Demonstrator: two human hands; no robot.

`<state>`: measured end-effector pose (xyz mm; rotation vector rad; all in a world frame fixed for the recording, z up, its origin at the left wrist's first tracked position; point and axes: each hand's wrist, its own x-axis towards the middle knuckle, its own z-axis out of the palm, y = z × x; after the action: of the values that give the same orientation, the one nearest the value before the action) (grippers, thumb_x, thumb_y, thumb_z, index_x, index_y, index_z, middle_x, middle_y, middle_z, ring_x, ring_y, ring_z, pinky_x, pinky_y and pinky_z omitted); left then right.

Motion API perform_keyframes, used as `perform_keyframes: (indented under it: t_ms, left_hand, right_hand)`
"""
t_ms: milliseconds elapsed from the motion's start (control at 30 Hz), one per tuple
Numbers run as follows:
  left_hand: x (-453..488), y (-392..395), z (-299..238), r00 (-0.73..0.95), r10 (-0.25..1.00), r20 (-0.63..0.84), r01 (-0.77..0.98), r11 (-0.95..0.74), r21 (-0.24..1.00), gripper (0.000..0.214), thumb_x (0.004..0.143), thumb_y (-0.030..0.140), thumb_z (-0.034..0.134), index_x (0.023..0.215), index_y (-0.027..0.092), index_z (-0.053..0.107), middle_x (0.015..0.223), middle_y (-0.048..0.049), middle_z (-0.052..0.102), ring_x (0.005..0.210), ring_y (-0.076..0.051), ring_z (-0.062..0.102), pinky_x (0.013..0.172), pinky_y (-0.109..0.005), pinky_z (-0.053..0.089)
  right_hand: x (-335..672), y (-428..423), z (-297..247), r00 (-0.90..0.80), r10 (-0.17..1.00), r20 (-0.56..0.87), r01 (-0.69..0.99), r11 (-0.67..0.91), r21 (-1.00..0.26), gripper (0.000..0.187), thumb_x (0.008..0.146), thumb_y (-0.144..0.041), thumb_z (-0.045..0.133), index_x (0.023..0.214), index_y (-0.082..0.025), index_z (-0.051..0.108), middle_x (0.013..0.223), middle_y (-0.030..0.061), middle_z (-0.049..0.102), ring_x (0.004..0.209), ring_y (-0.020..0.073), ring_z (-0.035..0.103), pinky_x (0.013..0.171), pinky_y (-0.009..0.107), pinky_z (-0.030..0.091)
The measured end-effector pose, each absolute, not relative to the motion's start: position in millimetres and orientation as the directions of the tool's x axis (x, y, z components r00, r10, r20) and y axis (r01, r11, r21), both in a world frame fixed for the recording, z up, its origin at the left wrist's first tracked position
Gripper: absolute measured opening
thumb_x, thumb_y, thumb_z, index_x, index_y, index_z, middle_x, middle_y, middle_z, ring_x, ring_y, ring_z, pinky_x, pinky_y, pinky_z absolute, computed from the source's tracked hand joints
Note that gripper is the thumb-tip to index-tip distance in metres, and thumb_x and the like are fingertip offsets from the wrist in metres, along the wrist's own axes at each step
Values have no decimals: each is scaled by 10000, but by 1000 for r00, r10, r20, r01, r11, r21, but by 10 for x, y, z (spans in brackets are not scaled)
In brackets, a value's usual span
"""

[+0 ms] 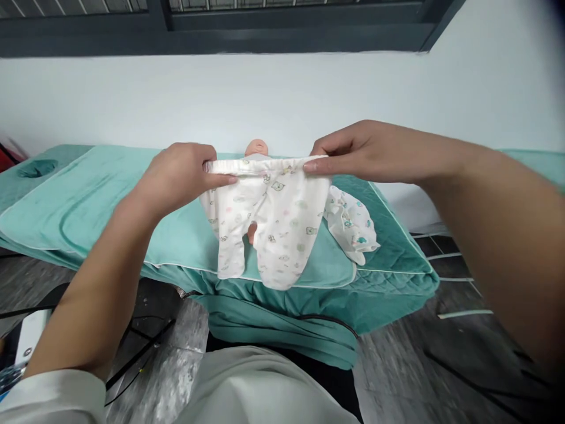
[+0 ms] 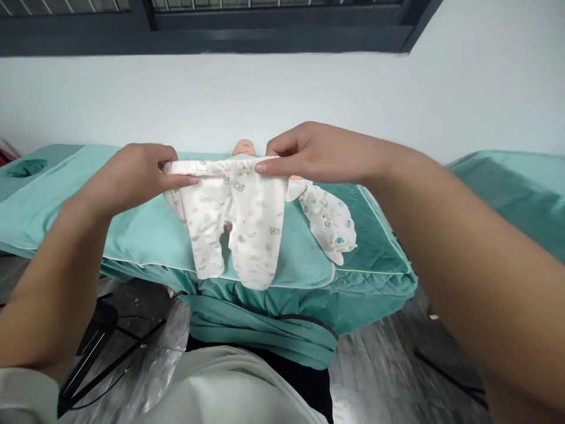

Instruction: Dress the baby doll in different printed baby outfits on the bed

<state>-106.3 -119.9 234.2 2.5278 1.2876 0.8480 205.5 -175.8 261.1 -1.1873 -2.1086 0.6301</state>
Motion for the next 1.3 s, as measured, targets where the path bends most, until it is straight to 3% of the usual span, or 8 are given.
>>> perform_keyframes:
  t_ms: [167,300,433,667,900,1033,1100,1300]
  left_hand:
    - [-944,-1149,2110,336,816,471,507,-578,640,359,802,504,791,856,221,576,708,-4,561,839,-221,661,708,-307,497]
    - [-673,-1269,1858,309,800,515,183,-581,793,522,853,565,747,1231,244,583,1038,-45,705,1079,-266,715,873,-376,585]
    - [-509,-1258,1345,272,898,346,207,-405,891,516,801,469,817,1217,203,666,1200,-90,759,1196,-349,698,1020,-491,581]
    - [-629,-568,410,-143,987,79,-145,-100,984,325,907,303,659,1218,209,651,1317,-64,746,1177,-257,722,1077,-487,578]
    - [-938,6,92,-143,983,-117,-163,93,982,403,909,476,653,1219,219,654,1263,-86,757,1283,-293,666,1072,-505,573]
    - [-848,-113,273,-32,997,-72,39,74,997,526,938,699,493,1340,392,636,1394,-20,707,1473,-289,523,1141,-497,539]
    - [-638,-147,381,8,991,-136,77,135,988,581,902,657,595,1390,342,610,1450,-53,675,1448,-316,549,1160,-475,530]
    - [8,53,276,323,872,-367,-131,425,895,533,855,538,732,1294,248,648,1378,-115,720,1266,-317,697,1064,-435,580]
  right_hand:
    - [1844,-1689,2379,-352,880,318,418,452,-788,447,890,-596,754,705,-203,648,672,-22,493,633,91,465,584,251,412]
    - [1500,-1547,2236,-267,851,452,87,488,-868,406,889,-567,766,772,-224,583,783,-21,536,770,117,556,780,275,543]
    - [1321,-1208,2070,-129,841,526,16,532,-846,334,952,-555,681,850,-257,570,922,3,609,994,174,619,949,335,556]
    - [1129,-479,1401,-314,792,523,207,595,-777,431,889,-670,665,897,-239,666,1152,59,674,1168,252,606,999,415,518]
    - [1494,-156,803,-357,934,26,545,230,-806,519,916,-658,603,662,-217,703,687,21,688,731,196,648,783,338,507]
    - [1932,511,534,34,934,356,579,272,-769,310,913,-527,616,932,-234,714,1026,67,739,983,238,683,908,390,544]
    - [2136,928,397,229,846,481,655,232,-719,397,854,-516,675,1134,-235,662,1288,130,654,1193,295,637,997,467,541]
    - [2533,1660,161,260,965,21,691,-171,-702,867,881,-687,609,1522,-153,372,1353,232,639,1217,374,661,1098,543,491]
